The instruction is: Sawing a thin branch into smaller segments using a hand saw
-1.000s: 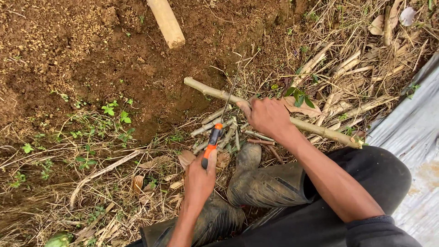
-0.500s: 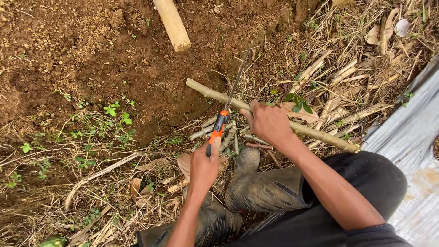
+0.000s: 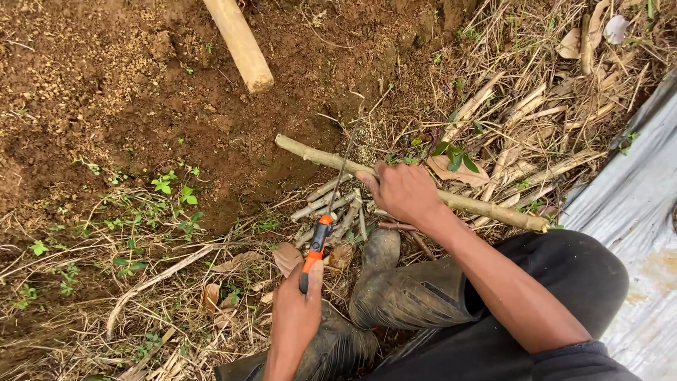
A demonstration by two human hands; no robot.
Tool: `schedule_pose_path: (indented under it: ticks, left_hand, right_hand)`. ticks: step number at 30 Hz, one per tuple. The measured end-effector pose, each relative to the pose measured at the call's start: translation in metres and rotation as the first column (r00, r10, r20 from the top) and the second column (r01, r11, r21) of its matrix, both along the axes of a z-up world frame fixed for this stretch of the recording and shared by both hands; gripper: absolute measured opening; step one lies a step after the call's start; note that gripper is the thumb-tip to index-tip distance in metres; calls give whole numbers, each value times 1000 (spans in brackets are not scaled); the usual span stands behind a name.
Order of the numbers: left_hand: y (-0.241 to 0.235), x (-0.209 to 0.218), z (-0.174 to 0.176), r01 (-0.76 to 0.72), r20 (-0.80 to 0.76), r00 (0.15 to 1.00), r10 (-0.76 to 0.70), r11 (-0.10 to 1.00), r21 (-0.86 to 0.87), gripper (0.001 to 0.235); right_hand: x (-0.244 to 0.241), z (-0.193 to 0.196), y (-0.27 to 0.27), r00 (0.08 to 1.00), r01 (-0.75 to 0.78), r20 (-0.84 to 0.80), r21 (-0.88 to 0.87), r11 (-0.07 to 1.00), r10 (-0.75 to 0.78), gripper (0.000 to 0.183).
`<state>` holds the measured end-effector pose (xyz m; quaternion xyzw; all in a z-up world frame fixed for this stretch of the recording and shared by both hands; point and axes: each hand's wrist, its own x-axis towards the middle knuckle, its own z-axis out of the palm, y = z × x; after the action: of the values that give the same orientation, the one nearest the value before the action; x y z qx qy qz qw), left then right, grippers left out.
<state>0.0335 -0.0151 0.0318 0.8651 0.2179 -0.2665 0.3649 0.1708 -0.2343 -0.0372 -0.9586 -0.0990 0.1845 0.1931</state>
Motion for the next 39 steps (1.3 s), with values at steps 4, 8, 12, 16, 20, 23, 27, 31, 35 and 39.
schedule_pose_path:
  ticks: [4, 8, 12, 16, 20, 23, 27, 31, 35, 39]
  left_hand:
    - [-14, 38, -50, 70, 77, 995, -67, 997, -39, 40]
    - [-22, 55, -46, 107, 179, 980, -86, 988, -112, 38]
    - [-9, 54, -71, 104, 215, 974, -71, 984, -142, 52]
    - [-7, 62, -59, 71, 261, 965, -26, 984, -165, 55]
    - [-8, 55, -48, 81, 355, 935, -15, 982, -173, 63]
    - [-9, 45, -59, 56, 386, 922, 23, 980, -193, 60]
    - [-9, 39, -60, 33, 427, 902, 66, 975, -221, 59]
    - [-2, 41, -60, 26, 383, 922, 52, 981, -194, 54]
    - [7, 58, -35, 102, 343, 939, -16, 967, -233, 58]
    - [23, 76, 11, 125, 245, 968, -60, 957, -260, 53]
  right_hand:
    - [-1, -41, -5, 969, -43, 243, 10, 999, 39, 55]
    - [9, -25, -7, 999, 26, -41, 92, 995, -22, 53]
    - [11, -18, -8, 998, -6, -58, 33, 999, 7, 57]
    - [20, -1, -11, 996, -80, -34, -40, 996, 79, 57]
    - [15, 13, -4, 996, -93, -13, -130, 987, 92, 59]
    - [10, 14, -1, 993, -107, 25, -183, 977, 113, 63]
    - [12, 15, 6, 996, -65, 39, -204, 977, 74, 56]
    - [15, 11, 6, 996, -89, 12, -175, 980, 93, 59]
    - [23, 41, 9, 988, -152, -21, -328, 932, 153, 67]
    - [27, 81, 16, 965, -248, -175, -384, 889, 193, 68]
